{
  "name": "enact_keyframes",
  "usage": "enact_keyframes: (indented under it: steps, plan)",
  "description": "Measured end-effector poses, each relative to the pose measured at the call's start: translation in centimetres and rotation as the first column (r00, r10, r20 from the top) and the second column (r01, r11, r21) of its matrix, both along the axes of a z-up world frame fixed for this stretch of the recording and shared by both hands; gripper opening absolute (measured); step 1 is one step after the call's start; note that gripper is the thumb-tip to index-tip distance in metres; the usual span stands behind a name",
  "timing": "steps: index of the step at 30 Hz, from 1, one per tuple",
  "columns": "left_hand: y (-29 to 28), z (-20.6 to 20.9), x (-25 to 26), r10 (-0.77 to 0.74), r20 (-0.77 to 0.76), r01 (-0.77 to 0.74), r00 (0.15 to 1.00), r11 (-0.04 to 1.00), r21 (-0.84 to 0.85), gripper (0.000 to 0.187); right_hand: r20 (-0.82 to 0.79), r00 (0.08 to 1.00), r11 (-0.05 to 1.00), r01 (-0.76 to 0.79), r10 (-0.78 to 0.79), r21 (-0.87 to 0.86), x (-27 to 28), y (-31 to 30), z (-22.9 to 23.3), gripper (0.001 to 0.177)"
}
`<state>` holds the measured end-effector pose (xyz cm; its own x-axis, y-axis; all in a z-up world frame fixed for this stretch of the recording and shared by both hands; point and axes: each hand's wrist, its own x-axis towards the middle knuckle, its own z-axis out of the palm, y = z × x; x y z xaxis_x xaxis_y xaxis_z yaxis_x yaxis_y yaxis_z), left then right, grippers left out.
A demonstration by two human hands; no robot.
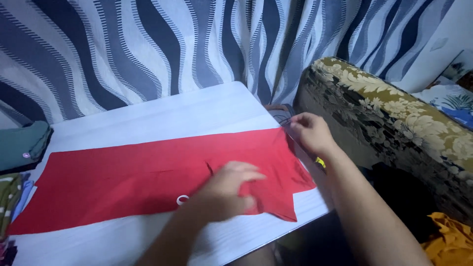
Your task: The recorder folds a red t-shirt on a table.
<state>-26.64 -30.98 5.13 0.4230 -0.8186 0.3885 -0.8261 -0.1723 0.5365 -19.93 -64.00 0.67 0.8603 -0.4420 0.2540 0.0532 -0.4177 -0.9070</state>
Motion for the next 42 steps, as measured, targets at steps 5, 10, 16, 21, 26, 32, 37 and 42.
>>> enact_keyframes:
  steps: [5, 10, 16, 21, 26, 32, 37, 42]
  plan:
    - [2.9, 1.3, -0.2, 0.336, -0.068, -0.311, 0.94, 0.918, 0.245, 0.034, -0.081, 0.856, 0.852, -0.516, 0.51, -0.089, -8.1, 3.4, 2.9, 0.007]
    - [3.4, -0.3, -1.5, 0.239, 0.062, -0.247, 0.969, 0.946, 0.208, 0.041, -0.302, 0.734, 0.794, -0.575, 0.608, 0.2, -15.3, 6.5, 4.9, 0.018]
    - [4.2, -0.9, -2.3, 0.213, 0.102, -0.226, 0.972, 0.965, 0.135, 0.019, -0.213, 0.772, 0.612, -0.613, 0.599, -0.5, -17.9, 7.1, 4.6, 0.037]
    - [3.9, -0.3, -0.4, 0.232, -0.023, -0.227, 0.973, 0.966, 0.125, 0.012, -0.27, 0.763, 0.618, -0.638, 0.587, -0.46, -15.7, 5.4, 4.2, 0.013]
    - [1.6, -1.2, 6.0, 0.249, -0.479, -0.403, 0.842, 0.881, -0.249, 0.017, 0.161, 0.776, 0.703, -0.624, 0.61, 0.342, -8.9, 4.5, 5.5, 0.015]
    - [-0.7, -3.0, 9.8, 0.405, -0.679, -0.663, 0.612, 0.731, -0.161, 0.032, -0.048, 0.891, 0.777, -0.367, 0.452, 0.512, -4.9, 6.6, 4.9, 0.049]
    - [0.3, -3.3, 9.5, 0.275, -0.556, -0.449, 0.785, 0.87, -0.203, 0.031, -0.175, 0.772, 0.788, -0.571, 0.61, 0.229, -5.3, 5.5, 4.1, 0.061]
    - [1.6, -2.2, 9.8, 0.465, -0.57, -0.58, 0.678, 0.814, -0.024, 0.038, -0.175, 0.782, 0.795, -0.552, 0.599, 0.251, -5.8, 4.9, 5.7, 0.075]
